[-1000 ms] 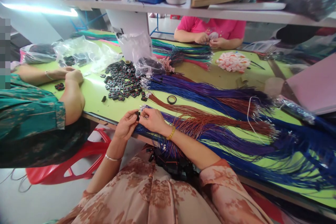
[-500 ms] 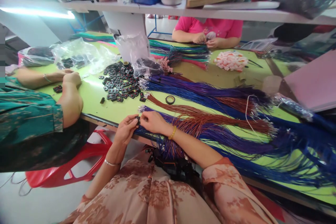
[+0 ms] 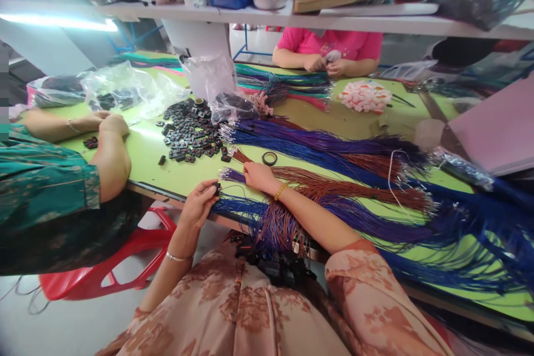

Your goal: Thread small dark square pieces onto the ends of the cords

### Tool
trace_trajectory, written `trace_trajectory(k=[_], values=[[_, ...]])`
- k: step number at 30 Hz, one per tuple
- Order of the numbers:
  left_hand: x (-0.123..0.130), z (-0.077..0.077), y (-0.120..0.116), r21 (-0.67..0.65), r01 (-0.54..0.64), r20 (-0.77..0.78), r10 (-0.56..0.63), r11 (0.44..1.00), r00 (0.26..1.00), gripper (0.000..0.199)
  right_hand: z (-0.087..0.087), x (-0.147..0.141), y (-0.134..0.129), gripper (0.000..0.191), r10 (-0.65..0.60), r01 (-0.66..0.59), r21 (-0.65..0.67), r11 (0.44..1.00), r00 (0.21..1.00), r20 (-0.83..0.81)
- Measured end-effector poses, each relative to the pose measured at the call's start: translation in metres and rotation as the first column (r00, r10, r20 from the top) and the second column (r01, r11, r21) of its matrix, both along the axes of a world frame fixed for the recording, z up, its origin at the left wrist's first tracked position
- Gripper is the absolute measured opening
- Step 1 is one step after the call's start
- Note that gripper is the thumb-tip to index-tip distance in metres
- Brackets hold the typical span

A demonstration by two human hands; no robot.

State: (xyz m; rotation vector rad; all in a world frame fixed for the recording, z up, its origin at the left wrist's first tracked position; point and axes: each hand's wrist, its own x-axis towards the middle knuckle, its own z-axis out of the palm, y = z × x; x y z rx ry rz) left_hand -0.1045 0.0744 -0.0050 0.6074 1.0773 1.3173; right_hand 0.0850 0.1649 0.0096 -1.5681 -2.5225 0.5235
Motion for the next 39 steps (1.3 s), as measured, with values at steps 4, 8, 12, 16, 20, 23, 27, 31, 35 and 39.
trace_trajectory(k=[4, 8, 12, 16, 20, 23, 27, 31, 35, 39], values=[[0.002, 0.000, 0.000, 0.013, -0.011, 0.020, 0.011, 1.000, 1.000, 0.036, 0.004, 0.003, -0.001, 0.018, -0.001, 0.000, 0.034, 0.999, 1.000, 0.010], [0.007, 0.003, 0.000, 0.032, -0.032, 0.054, 0.030, 0.999, 0.998, 0.030, 0.012, -0.002, -0.001, 0.012, 0.028, -0.027, 0.008, 1.000, 0.968, -0.250], [0.017, 0.005, -0.001, 0.032, -0.011, 0.123, 0.007, 0.999, 0.992, 0.029, 0.025, -0.018, -0.002, 0.011, 0.074, -0.096, -0.011, 0.995, 0.828, -0.556], [0.026, 0.006, -0.002, 0.057, -0.017, 0.207, 0.005, 0.998, 0.978, 0.027, 0.035, -0.030, -0.008, 0.011, 0.064, -0.165, -0.071, 0.984, 0.693, -0.718], [0.027, 0.005, -0.001, 0.058, -0.035, 0.289, 0.017, 0.998, 0.957, 0.025, 0.035, -0.026, -0.019, 0.011, 0.028, -0.171, -0.118, 0.978, 0.669, -0.743], [0.025, 0.002, 0.001, 0.050, -0.021, 0.318, 0.003, 0.999, 0.948, 0.025, 0.031, -0.018, -0.029, 0.009, 0.027, -0.123, -0.084, 0.989, 0.702, -0.712], [0.024, 0.001, 0.002, 0.047, 0.003, 0.313, -0.018, 0.999, 0.949, 0.024, 0.027, -0.012, -0.039, 0.008, 0.075, -0.083, 0.018, 0.996, 0.756, -0.651], [0.024, 0.002, 0.002, 0.048, 0.028, 0.307, -0.041, 0.998, 0.951, 0.022, 0.026, -0.010, -0.043, 0.004, 0.144, -0.096, 0.110, 0.989, 0.768, -0.624], [0.024, 0.002, 0.002, 0.042, 0.028, 0.307, -0.039, 0.999, 0.951, 0.021, 0.025, -0.009, -0.044, 0.004, 0.212, -0.123, 0.190, 0.974, 0.792, -0.573], [0.024, 0.000, 0.002, 0.039, 0.036, 0.304, -0.046, 0.999, 0.952, 0.021, 0.023, -0.009, -0.046, 0.006, 0.279, -0.139, 0.289, 0.947, 0.804, -0.526]])
